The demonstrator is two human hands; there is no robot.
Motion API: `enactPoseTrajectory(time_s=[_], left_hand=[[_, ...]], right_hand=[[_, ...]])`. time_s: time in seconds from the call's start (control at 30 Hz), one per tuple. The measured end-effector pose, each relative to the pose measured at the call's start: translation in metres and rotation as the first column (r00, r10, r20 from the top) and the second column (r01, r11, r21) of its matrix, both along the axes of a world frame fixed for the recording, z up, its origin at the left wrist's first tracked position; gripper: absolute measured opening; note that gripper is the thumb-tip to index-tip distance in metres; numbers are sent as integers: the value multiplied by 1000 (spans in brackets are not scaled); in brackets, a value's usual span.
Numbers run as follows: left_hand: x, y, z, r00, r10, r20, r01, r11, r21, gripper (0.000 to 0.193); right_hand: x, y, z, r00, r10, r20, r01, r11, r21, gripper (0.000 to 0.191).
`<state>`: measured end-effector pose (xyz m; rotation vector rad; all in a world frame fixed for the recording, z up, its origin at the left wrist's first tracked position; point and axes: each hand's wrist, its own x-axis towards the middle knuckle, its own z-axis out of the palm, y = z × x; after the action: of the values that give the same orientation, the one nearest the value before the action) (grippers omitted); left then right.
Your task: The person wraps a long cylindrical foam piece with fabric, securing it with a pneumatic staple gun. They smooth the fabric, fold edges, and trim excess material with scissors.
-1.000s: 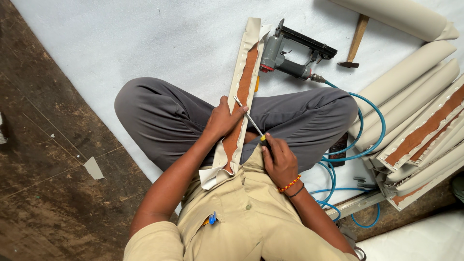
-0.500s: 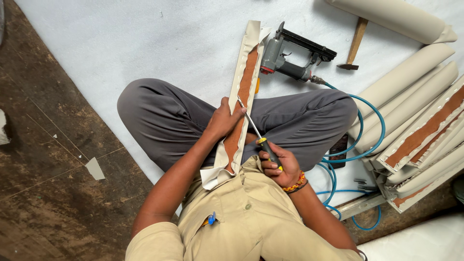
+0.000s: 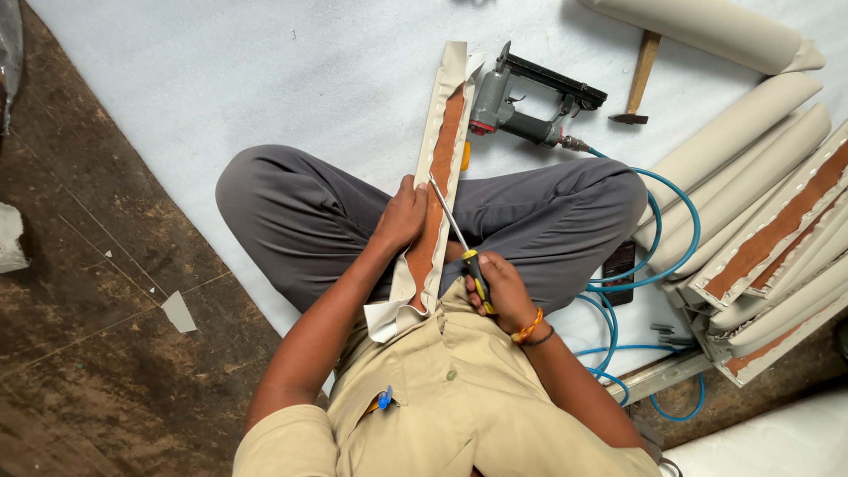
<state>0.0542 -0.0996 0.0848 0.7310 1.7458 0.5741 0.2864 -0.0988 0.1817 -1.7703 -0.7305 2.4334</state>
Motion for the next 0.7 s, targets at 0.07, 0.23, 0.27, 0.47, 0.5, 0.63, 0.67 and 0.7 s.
enactPoseTrajectory(time_s=[0.07,0.23,0.27,0.47,0.5,0.63,0.67,0.7], left_hand=[[0,-1,-3,1000,5,8,-5,1000,-9,48],[0,-5,-2,998,47,29,-49,998,50,50],[0,-6,-1,998,43,48,-44,999,26,50],[-3,-7,18,703,334,628,-344,932,-110,54],[-4,-11,22,645,364,672,-350,922,-164,55],[0,-34,42,493,339,801,-413,902,-128,66],[3,-41,48,517,337,787,-406,906,-122,71],[4,-48,52,542,333,771,-401,909,-111,77]], right_hand=[[3,1,-1,903,-327,-278,188,884,-427,30],[0,-4,10,866,-375,-330,210,873,-439,34],[-3,-4,12,897,-333,-289,220,906,-361,34],[-26,35,16,991,-61,-116,87,968,235,24],[-33,47,11,997,50,-66,-17,904,426,23],[-84,114,-24,935,276,221,-298,279,913,31],[-101,132,-35,918,285,277,-349,245,905,37],[-123,149,-48,910,306,280,-355,226,907,37]])
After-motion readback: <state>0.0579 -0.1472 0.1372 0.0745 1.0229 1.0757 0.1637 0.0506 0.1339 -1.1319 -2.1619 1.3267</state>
